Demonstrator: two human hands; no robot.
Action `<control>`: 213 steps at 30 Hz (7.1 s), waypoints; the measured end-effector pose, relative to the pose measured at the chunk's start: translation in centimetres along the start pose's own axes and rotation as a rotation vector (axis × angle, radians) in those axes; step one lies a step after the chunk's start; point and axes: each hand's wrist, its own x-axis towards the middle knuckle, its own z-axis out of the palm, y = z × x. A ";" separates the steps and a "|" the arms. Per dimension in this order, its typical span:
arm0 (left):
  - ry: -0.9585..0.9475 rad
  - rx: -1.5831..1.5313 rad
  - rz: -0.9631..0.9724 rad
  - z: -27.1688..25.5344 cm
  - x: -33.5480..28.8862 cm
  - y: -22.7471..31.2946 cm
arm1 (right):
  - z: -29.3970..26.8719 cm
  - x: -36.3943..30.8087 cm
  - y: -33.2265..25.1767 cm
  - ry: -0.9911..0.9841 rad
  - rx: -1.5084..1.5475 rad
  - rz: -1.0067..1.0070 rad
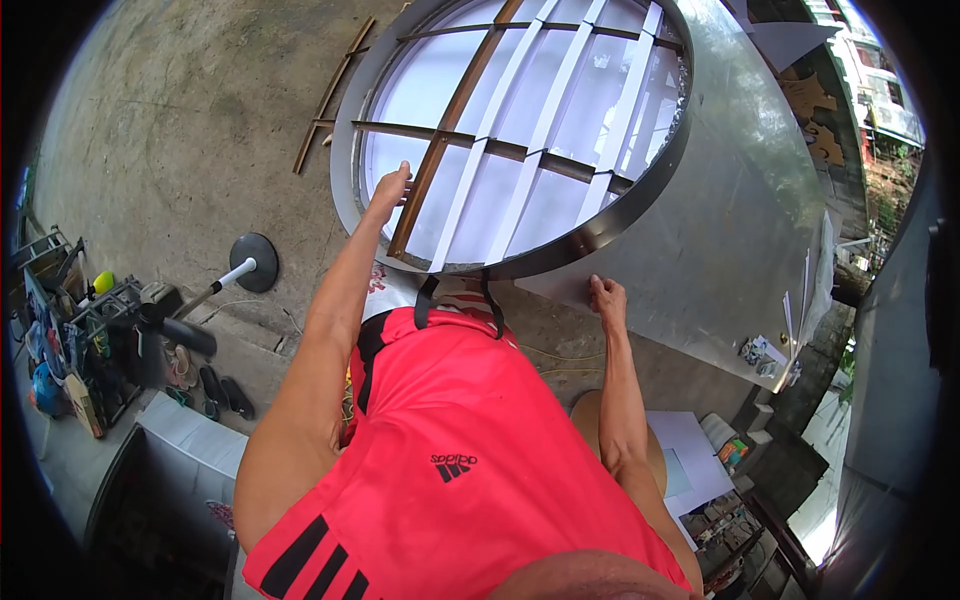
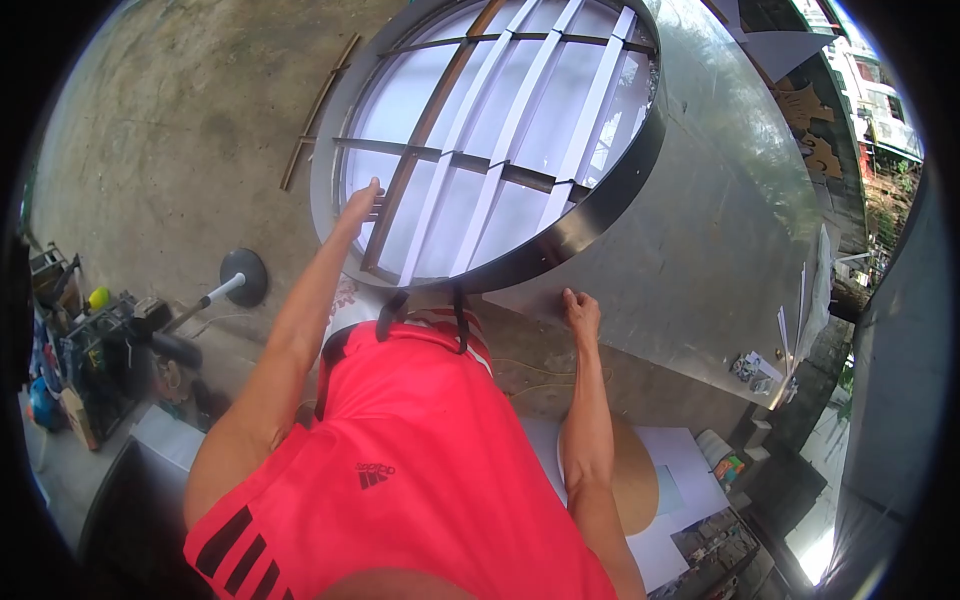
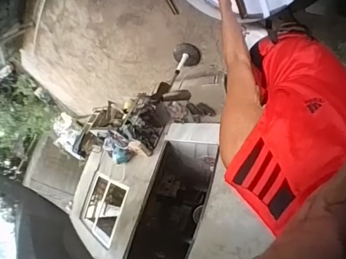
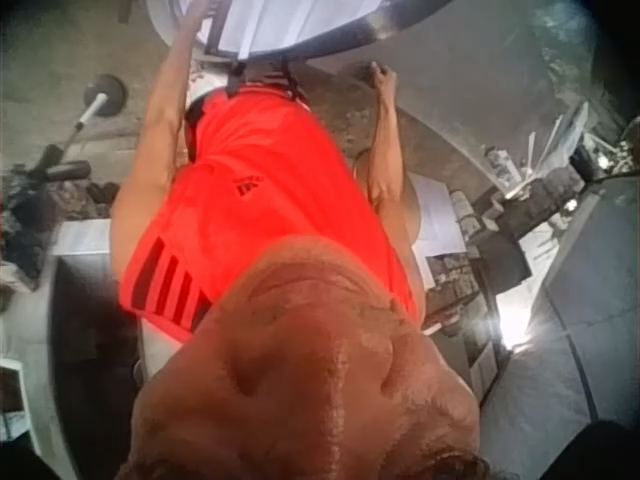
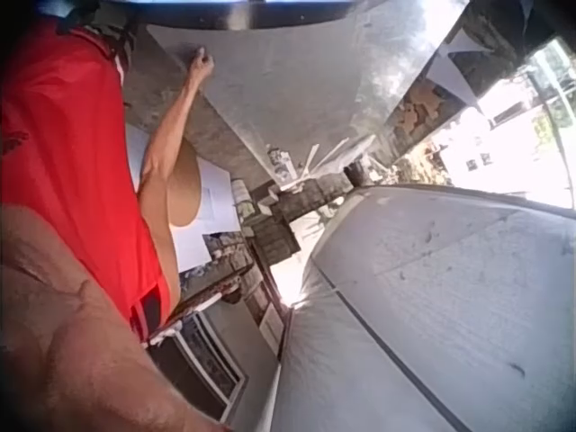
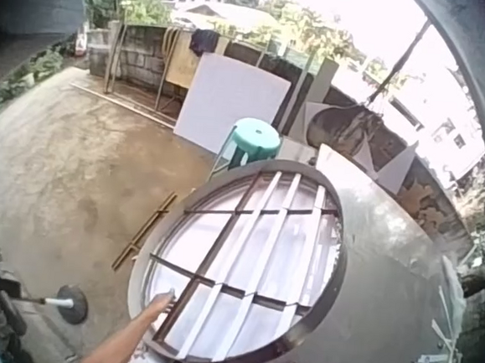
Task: Assembling and securing components for a circular sign, including trimming material with a utility knife.
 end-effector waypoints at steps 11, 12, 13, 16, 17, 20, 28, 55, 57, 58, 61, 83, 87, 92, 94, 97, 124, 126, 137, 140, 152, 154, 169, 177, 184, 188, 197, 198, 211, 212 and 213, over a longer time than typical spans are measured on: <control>-0.198 -0.081 -0.078 2.3 -0.9 0.6 | -0.1 -0.3 -2.3 0.059 -0.040 0.150; -0.194 -0.072 -0.061 2.3 -0.9 0.6 | -0.1 -0.2 -2.3 0.058 -0.041 0.152; -0.191 -0.064 -0.044 2.4 -0.9 0.5 | -0.1 -0.2 -2.3 0.057 -0.041 0.154; -0.154 -0.069 0.001 2.7 -1.1 0.2 | 0.0 -0.4 -2.5 0.067 -0.046 0.150; -0.152 -0.067 -0.001 2.8 -1.0 0.2 | 0.0 -0.3 -2.7 0.064 -0.045 0.152; -0.141 -0.045 -0.016 3.0 -1.2 0.5 | -0.1 -0.2 -2.4 0.063 -0.051 0.157; -0.103 -0.033 0.018 3.3 -1.4 0.2 | -0.1 -0.2 -2.2 0.051 -0.068 0.160; -0.056 0.213 0.175 3.3 -0.6 -0.7 | -0.2 -0.1 -2.5 0.029 -0.060 0.164; -0.058 0.208 0.187 3.3 -0.6 -0.8 | -0.3 0.0 -2.4 0.024 -0.049 0.160; -0.057 0.229 0.180 3.3 -0.5 -0.7 | -0.3 0.0 -2.3 0.019 -0.037 0.154; -0.067 0.248 0.166 3.4 -0.5 -0.7 | -0.2 0.1 -2.2 0.026 -0.029 0.167; -0.061 0.253 0.189 3.2 0.1 -1.1 | -0.5 -0.1 -2.4 0.040 -0.120 0.135; -0.070 0.265 0.163 3.4 -0.6 -0.5 | -0.3 0.0 -1.9 0.064 -0.119 0.112; -0.048 0.221 0.189 3.2 -0.7 -0.9 | -0.1 0.2 -1.6 0.065 -0.111 0.085; -0.051 0.217 0.190 3.2 -0.6 -1.1 | -0.1 0.1 -1.3 0.060 -0.107 0.077; -0.076 0.240 0.220 4.2 0.1 -0.9 | -1.0 0.0 -0.7 0.023 -0.106 0.090; -0.222 0.048 -0.059 1.7 -2.4 0.1 | -7.1 -2.2 -39.9 -0.367 -0.012 -0.681; -0.252 0.036 -0.080 1.6 -2.3 -0.3 | -1.3 0.8 -41.8 -0.603 0.178 -0.598; -0.201 0.042 -0.117 1.4 -3.4 0.6 | 21.7 17.1 -42.7 -0.338 0.096 -0.060; -0.179 0.019 -0.101 1.5 -3.2 0.8 | 24.1 19.8 -41.7 -0.244 0.161 0.017; -0.151 0.062 -0.114 1.4 -2.9 0.0 | 30.3 27.1 -39.2 -0.136 0.634 0.212; -0.153 0.084 -0.097 1.7 -2.9 0.2 | 29.8 27.0 -39.4 -0.114 0.677 0.261; -0.032 0.132 0.047 2.3 -5.3 -0.2 | 29.1 25.3 -40.4 -0.262 0.748 0.330; -0.038 0.176 0.061 1.6 -7.4 1.4 | 28.1 22.7 -42.5 -0.225 0.780 0.335; 0.001 0.270 0.040 0.9 -9.9 4.0 | 26.0 20.8 -43.9 -0.281 0.853 0.369; 0.041 0.162 -0.066 0.9 -12.3 5.9 | 24.8 19.2 -43.7 -0.342 0.945 0.350; 0.165 0.271 0.049 3.2 -14.8 7.6 | 22.0 20.7 -42.5 -0.514 1.117 0.421; 0.171 0.274 0.024 3.2 -14.7 7.4 | 22.5 20.8 -42.2 -0.533 1.147 0.424; 0.208 0.313 0.087 4.7 -14.1 4.6 | 21.1 19.3 -41.0 -0.538 1.128 0.384; 0.219 0.330 0.084 4.9 -14.4 4.4 | 21.0 19.1 -40.7 -0.521 1.123 0.391; 0.226 0.328 0.088 5.0 -14.1 4.5 | 20.9 19.2 -40.8 -0.528 1.122 0.385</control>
